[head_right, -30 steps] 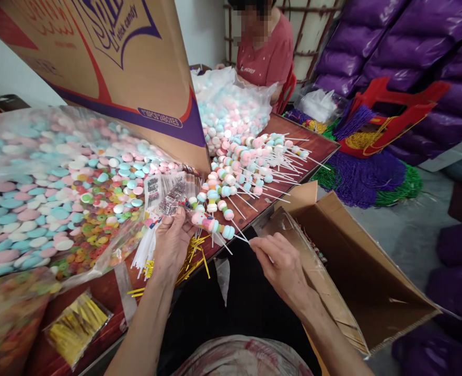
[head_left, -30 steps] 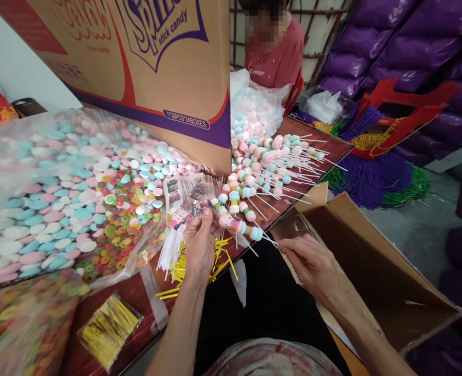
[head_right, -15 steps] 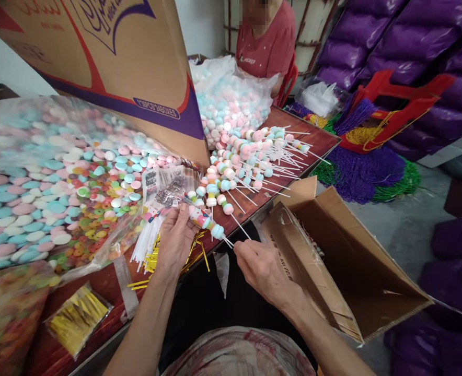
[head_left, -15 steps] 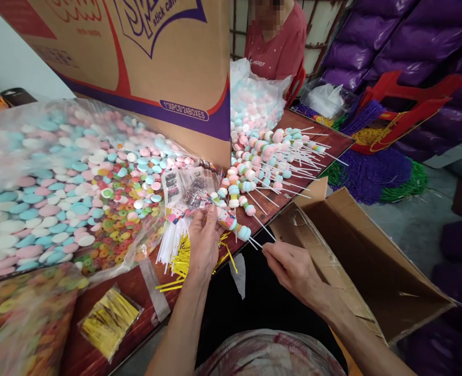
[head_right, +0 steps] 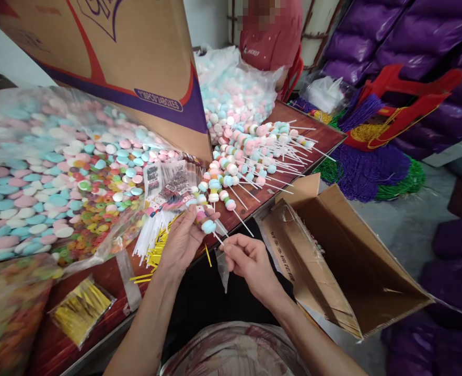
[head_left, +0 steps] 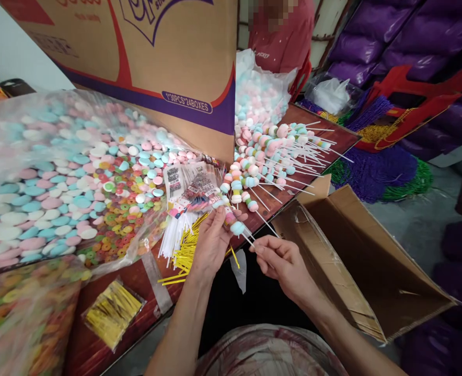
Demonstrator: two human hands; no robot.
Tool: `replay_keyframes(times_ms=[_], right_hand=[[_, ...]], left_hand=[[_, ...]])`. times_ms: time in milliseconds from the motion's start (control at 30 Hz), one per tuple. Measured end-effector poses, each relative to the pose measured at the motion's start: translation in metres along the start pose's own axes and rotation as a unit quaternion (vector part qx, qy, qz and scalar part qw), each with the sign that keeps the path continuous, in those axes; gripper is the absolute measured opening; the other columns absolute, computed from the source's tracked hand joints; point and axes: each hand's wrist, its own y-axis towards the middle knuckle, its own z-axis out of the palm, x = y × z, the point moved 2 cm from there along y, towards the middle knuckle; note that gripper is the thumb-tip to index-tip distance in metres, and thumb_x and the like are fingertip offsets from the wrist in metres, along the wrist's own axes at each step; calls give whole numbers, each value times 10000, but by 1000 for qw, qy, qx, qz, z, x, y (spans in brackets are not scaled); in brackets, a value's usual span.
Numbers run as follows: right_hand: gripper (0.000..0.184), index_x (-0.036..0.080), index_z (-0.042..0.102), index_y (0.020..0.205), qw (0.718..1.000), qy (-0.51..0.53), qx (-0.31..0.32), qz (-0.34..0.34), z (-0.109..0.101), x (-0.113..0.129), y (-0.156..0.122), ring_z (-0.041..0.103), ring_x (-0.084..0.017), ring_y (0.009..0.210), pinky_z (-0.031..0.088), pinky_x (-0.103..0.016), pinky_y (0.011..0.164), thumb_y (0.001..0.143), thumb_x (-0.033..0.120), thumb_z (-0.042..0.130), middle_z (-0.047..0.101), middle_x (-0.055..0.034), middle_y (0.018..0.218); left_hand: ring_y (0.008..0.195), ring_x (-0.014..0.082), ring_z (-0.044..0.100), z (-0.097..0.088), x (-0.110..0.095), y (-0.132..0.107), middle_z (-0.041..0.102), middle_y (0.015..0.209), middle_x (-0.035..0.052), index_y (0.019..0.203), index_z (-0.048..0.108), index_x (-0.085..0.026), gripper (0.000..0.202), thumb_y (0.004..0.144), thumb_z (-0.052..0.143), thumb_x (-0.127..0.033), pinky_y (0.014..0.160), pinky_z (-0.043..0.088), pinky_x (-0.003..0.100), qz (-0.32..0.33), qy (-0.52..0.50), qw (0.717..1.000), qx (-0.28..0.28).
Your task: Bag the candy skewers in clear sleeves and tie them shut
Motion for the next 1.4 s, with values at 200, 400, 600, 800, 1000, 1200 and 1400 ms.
replay_keyframes(times_ms=[200, 400, 600, 800, 1000, 1200, 1400], right_hand=[[237, 170, 611, 817, 996, -36, -44, -73, 14, 1, 8, 375, -79, 500, 298, -206, 475, 907, 386, 578, 473, 46, 561], [243, 176, 662, 990, 972, -153, -63, -169, 12, 0, 5, 419, -97, 514, 353, -218, 483, 963, 350, 494, 444, 48, 579], [204, 165, 674, 1032, 933, -257, -34, -248, 1, 2, 0, 538, -99, 577, 413, -215, 539, 971, 250, 499, 625, -1, 714], [238, 159, 668, 1080, 788, -485, -35, -378, 1, -1, 0, 590, -126, 629, 422, -251, 608, 969, 144, 458, 670, -35, 724], [266, 145, 670, 1116, 670, -601, -32, -434, -6, 1, -2, 484, -114, 543, 323, -297, 545, 963, 110, 455, 570, 0, 607], [276, 118, 669, 1140, 678, -592, -42, -434, 2, -9, 3, 511, -129, 555, 325, -316, 537, 965, 108, 456, 577, -15, 616], [253, 182, 695, 1065, 887, -356, -24, -293, 4, -12, 8, 563, -125, 645, 437, -253, 625, 988, 244, 462, 643, -24, 737]], left_hand=[[954, 238, 718, 10, 4, -8, 749, 882, 88, 906, 690, -137, 250, 815, 731, -366, 873, 551, 349, -32, 44, 998, 34], [1063, 279, 687, -2, -13, -12, 722, 1103, 165, 991, 696, -147, 347, 820, 708, -449, 898, 539, 376, -98, 73, 989, 76], [993, 256, 704, -1, -31, 7, 735, 971, 132, 984, 667, -148, 437, 817, 665, -552, 887, 555, 382, 6, 15, 998, -60], [824, 211, 722, 5, -23, 11, 666, 689, 20, 803, 620, -161, 233, 777, 766, -340, 815, 579, 353, 11, 2, 996, -85], [746, 174, 705, -2, -19, 4, 680, 726, 23, 781, 619, -154, 238, 766, 771, -337, 746, 574, 309, 31, 9, 997, -67], [821, 193, 699, 3, -14, 3, 634, 693, 10, 757, 602, -157, 233, 781, 761, -326, 789, 561, 323, 8, -3, 999, -33], [802, 184, 695, 0, -15, 3, 635, 710, 17, 775, 602, -153, 215, 812, 736, -318, 798, 560, 326, -48, -15, 999, -19]])
